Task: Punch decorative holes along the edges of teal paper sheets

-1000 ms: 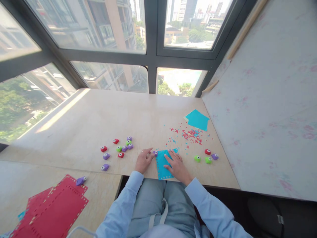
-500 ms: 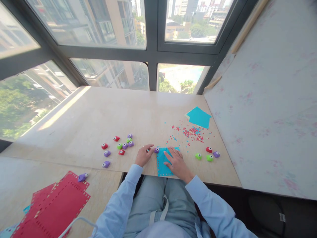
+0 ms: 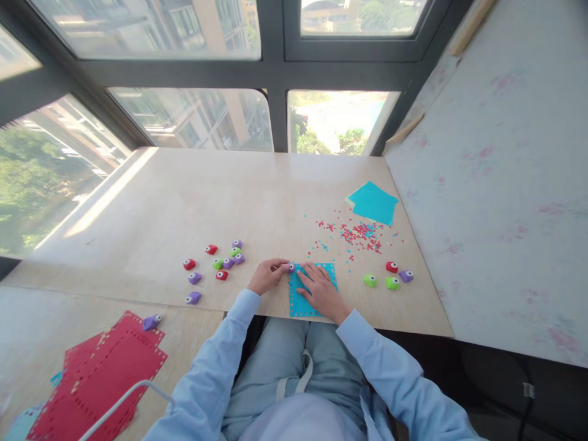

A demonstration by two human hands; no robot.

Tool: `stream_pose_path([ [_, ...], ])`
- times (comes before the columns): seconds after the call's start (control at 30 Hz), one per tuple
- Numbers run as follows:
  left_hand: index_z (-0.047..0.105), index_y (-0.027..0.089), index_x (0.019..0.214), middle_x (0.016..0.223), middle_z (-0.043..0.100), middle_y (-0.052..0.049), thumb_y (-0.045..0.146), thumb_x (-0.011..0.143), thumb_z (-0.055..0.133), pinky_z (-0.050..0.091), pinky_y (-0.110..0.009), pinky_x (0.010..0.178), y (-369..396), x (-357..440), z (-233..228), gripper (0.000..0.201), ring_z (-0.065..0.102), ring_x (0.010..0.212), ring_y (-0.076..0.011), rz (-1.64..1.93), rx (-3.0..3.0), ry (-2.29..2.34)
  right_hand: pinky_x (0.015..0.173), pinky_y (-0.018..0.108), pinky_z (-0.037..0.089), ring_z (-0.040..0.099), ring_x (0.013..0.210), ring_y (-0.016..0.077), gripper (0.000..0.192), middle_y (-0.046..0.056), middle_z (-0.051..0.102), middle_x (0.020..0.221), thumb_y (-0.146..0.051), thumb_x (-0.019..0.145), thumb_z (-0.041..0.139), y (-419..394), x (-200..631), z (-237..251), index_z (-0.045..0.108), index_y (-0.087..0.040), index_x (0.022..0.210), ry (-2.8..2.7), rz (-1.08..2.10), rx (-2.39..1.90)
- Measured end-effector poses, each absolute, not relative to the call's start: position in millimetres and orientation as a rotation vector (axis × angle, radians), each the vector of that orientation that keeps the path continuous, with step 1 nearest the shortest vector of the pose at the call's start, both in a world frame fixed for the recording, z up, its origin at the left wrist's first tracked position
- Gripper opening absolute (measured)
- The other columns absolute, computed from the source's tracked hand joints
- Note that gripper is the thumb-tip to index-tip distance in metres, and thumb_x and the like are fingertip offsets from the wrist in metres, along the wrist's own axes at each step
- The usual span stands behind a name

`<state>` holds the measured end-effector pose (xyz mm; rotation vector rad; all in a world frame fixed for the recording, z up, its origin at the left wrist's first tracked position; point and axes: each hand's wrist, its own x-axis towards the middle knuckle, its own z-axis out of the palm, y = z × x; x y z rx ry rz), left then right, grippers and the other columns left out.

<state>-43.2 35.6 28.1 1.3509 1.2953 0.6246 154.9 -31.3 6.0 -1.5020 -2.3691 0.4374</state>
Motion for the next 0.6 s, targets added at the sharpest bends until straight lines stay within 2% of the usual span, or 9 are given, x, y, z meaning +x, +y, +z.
stream_pose_path([
  [0.07,0.069,0.015,0.1,0.062,0.062,0.0,0.05,0.073,0.069,0.042,-0.021,0.041,36.3,-43.8,32.1,0.045,0.052,0.046,-0.01,0.66,1.285,1.324,0.114,0.049,0.027,0.032,0.141,0.0282,0.048,0.014,0.044,0.148,-0.035,0.093,0.054,-31.4,155.2,6.8,0.051,-0.019,0.138,-2.363,0.442,-1.496],
  [0.23,0.06,0.017,0.074,0.055,0.054,0.003,0.054,0.068,0.072,0.041,-0.021,0.037,35.7,-43.3,42.6,0.04,0.051,0.044,-0.0106,0.588,1.26,1.439,0.115,0.048,0.027,0.029,0.143,0.0273,0.046,0.013,0.042,0.15,-0.036,0.096,0.048,-34.4,161.5,16.0,0.051,-0.018,0.138,-2.287,0.434,-1.486],
  [0.33,0.056,0.018,0.066,0.051,0.053,0.004,0.056,0.067,0.072,0.041,-0.021,0.036,36.7,-43.6,46.5,0.042,0.051,0.043,-0.0112,0.49,1.24,1.485,0.115,0.049,0.027,0.029,0.143,0.0273,0.045,0.014,0.042,0.15,-0.037,0.097,0.045,-40.3,172.9,19.6,0.054,-0.016,0.136,-2.26,0.421,-1.496],
  [0.6,0.054,0.017,0.065,0.056,0.065,-0.002,0.058,0.062,0.077,0.041,-0.02,0.035,48.4,-39.8,39.5,0.047,0.06,0.043,-0.0139,0.326,1.094,1.485,0.114,0.05,0.028,0.031,0.143,0.0273,0.041,0.013,0.042,0.15,-0.036,0.097,0.045,-61.9,204.1,7.3,0.057,-0.017,0.132,-2.299,0.443,-1.507],
])
